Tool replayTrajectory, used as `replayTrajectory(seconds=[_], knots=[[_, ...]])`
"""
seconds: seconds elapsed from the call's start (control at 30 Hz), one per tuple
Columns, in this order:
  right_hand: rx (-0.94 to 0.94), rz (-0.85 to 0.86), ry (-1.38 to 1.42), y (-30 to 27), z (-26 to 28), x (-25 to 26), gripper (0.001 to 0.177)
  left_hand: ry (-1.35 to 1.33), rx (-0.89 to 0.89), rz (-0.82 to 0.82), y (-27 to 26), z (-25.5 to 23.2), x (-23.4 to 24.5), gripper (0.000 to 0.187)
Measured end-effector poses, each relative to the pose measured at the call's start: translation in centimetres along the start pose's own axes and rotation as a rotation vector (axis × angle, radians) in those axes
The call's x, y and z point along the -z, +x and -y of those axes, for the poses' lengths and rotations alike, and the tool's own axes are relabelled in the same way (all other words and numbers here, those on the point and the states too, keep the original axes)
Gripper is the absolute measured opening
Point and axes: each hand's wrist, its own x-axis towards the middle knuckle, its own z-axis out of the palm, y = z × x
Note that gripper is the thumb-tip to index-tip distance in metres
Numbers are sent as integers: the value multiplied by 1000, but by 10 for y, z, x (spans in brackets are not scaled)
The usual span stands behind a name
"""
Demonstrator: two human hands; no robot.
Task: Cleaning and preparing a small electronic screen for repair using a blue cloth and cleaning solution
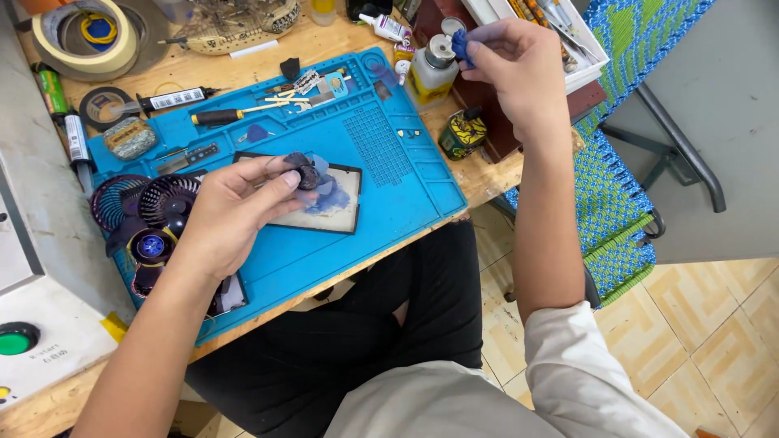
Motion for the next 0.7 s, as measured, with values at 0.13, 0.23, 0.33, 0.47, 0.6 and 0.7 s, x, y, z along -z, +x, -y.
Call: replayTrajectory(seconds=[0.13,0.23,0.33,0.47,0.6,0.7], knots=[[166,9,-270,15,-19,-4,15,32,-57,5,5,9,4,37],[272,-30,-500,30,-37,-3,10,31,-51,24,5,7,2,37],[221,-4,-616,37,-34,-8,3,39,-56,61,3,5,2,44],[251,35,-675,36,-31,-6,4,125,-64,38,1,-4,0,43],[395,22,-754,38,-41,-6,10,170,-42,-8,-5,-16,-4,42],[379,32,-743,33,-32,-8,8,149,-45,-40,-1,-7,2,37]])
